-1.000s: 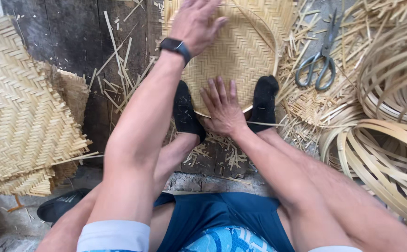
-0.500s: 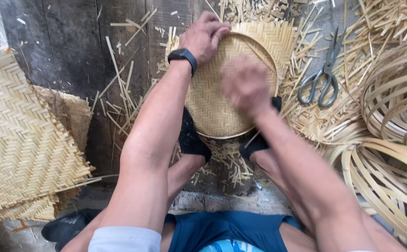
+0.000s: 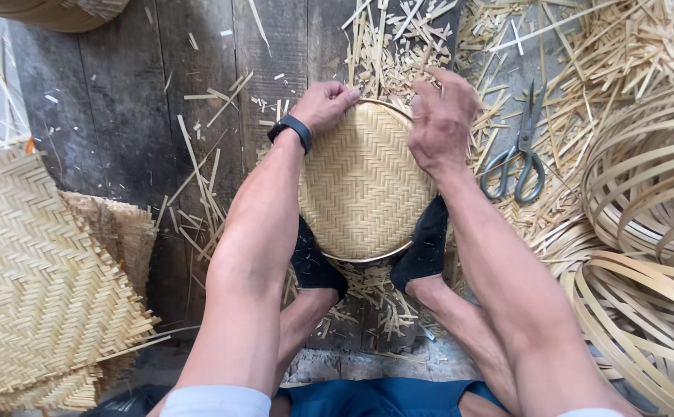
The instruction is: The person sits on the floor and repeatedly trims the edges of woven bamboo trays using shears and a wooden template. They place the template on the tray, cut the excess material, and then remove the template to reveal the finished circular shape.
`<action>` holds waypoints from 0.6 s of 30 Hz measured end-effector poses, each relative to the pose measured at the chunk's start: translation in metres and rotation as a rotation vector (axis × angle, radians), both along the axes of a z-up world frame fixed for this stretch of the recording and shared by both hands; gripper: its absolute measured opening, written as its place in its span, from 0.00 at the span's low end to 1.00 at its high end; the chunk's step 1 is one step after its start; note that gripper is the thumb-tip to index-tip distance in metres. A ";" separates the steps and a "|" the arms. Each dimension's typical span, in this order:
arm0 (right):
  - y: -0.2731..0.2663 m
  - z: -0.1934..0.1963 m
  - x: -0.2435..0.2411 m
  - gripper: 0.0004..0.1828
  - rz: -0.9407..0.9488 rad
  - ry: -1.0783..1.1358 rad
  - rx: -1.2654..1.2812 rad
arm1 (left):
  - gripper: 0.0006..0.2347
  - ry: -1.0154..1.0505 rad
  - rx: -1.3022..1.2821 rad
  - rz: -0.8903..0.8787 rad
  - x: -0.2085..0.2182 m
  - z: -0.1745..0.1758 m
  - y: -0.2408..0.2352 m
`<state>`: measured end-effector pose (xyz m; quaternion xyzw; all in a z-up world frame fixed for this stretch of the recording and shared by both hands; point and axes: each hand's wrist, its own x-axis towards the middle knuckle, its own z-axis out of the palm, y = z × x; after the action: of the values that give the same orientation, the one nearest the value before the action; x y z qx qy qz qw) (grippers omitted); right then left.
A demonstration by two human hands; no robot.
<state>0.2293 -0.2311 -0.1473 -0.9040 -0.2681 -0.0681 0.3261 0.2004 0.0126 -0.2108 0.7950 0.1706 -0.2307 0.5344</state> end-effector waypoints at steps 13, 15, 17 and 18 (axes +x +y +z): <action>-0.036 -0.095 -0.006 0.32 -0.224 0.855 0.036 | 0.16 -0.028 -0.058 0.004 0.000 -0.023 0.002; -0.043 -0.097 -0.020 0.31 -0.161 0.881 0.181 | 0.16 -0.020 -0.140 0.059 -0.011 -0.024 0.002; -0.054 -0.089 -0.020 0.31 -0.093 0.903 0.330 | 0.16 -0.005 -0.133 0.055 -0.013 -0.026 -0.001; -0.054 -0.082 -0.014 0.31 -0.116 0.841 0.298 | 0.16 -0.003 -0.125 0.057 -0.012 -0.027 0.001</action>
<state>0.2152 -0.2848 -0.2296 -0.8098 -0.0483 0.2495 0.5288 0.1887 0.0136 -0.2373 0.7552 0.1778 -0.2243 0.5897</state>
